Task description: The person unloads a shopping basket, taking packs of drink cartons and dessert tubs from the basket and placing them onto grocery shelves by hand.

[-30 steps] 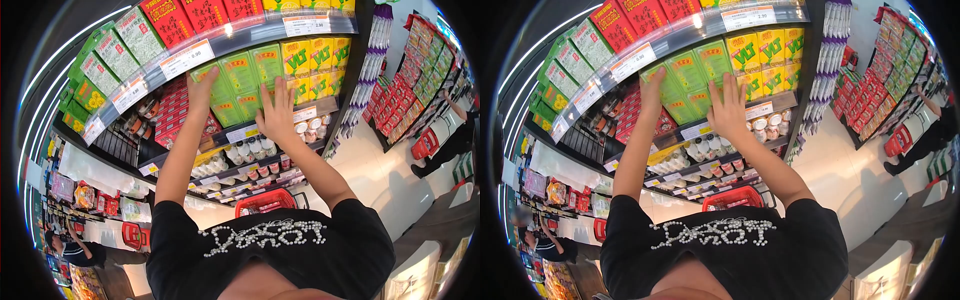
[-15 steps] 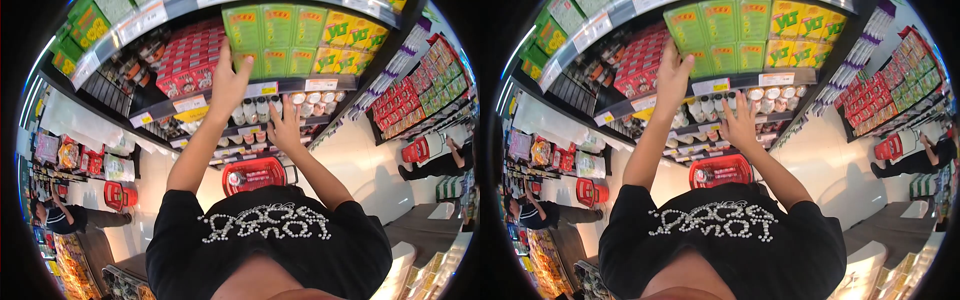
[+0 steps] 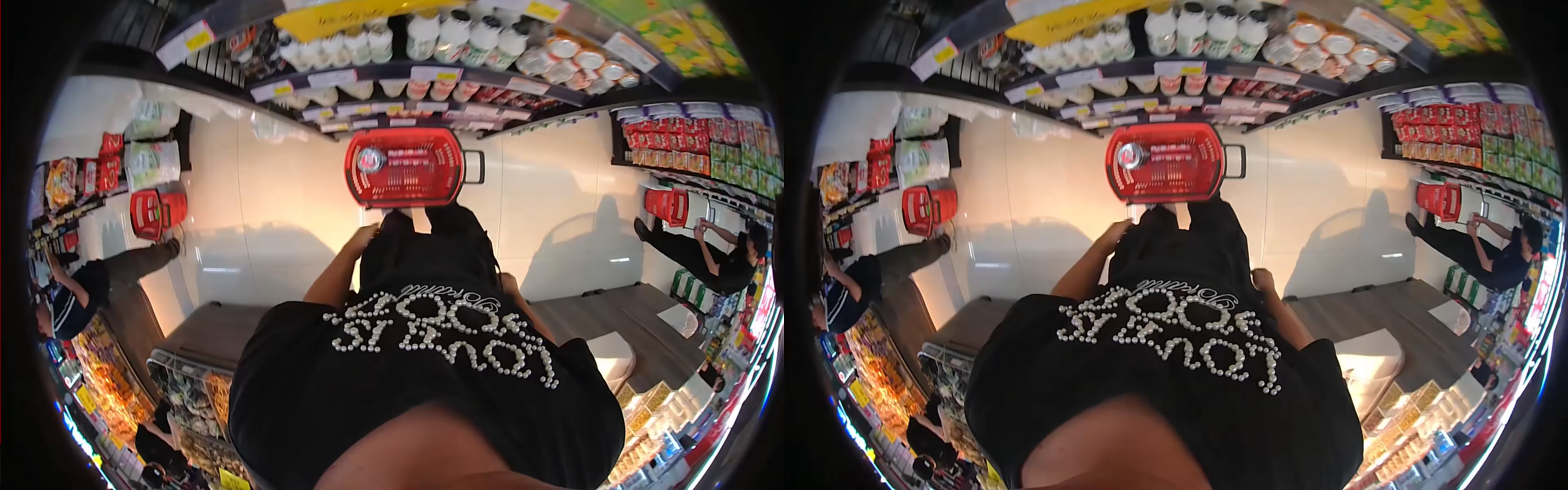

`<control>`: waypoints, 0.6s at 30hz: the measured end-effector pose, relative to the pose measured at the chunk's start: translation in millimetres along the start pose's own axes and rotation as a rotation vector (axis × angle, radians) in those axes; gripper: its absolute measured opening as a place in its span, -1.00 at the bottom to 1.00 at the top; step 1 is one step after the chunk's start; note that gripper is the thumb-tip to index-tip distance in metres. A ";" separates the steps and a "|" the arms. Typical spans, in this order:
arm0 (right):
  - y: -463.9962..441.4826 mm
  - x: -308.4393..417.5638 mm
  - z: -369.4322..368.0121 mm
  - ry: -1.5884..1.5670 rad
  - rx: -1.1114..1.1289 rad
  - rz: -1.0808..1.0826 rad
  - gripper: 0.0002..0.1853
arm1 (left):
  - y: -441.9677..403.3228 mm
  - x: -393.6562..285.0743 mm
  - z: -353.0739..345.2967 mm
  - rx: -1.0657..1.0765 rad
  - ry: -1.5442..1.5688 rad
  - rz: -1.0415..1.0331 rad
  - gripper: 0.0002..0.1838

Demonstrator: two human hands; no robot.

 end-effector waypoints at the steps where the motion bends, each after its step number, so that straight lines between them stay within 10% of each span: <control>1: 21.8 -4.3 -18.7 -0.009 0.091 -0.051 -0.75 | 10.6 53.6 15.6 -0.100 0.332 0.221 -0.51; 3: 26.6 -144.3 -203.0 -0.084 0.106 0.246 -0.75 | 48.8 97.0 61.1 -0.330 0.110 0.425 -0.60; 5: 42.3 -106.2 -137.5 -0.268 0.036 -0.046 -0.73 | -12.4 161.6 101.8 -0.283 -0.413 0.170 -0.66; 10: 23.3 -11.3 0.0 -0.260 0.008 -0.438 -0.65 | 45.3 110.6 108.7 -0.354 0.124 0.209 -0.65; 12: 2.2 -3.2 13.9 -0.733 -0.018 -0.714 -0.76 | 43.5 97.5 85.2 -0.323 0.304 0.211 -0.62; 15: -94.1 -10.1 33.8 -0.329 -0.081 -0.304 -0.76 | 14.8 104.4 7.9 -0.114 0.495 0.136 -0.67; 18: -179.0 62.7 66.0 -0.122 -0.098 -0.009 -0.76 | 5.3 93.6 -85.7 -0.079 -0.343 -0.136 -0.60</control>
Point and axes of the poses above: each hand's wrist, its own y-axis away from the middle knuckle, its own z-axis out of the back of the hand, x = y × z, the point moved 10 cm from there along -y, towards the middle knuckle, and after that the axes turned 5 degrees about -y, right-handed, at the moved point
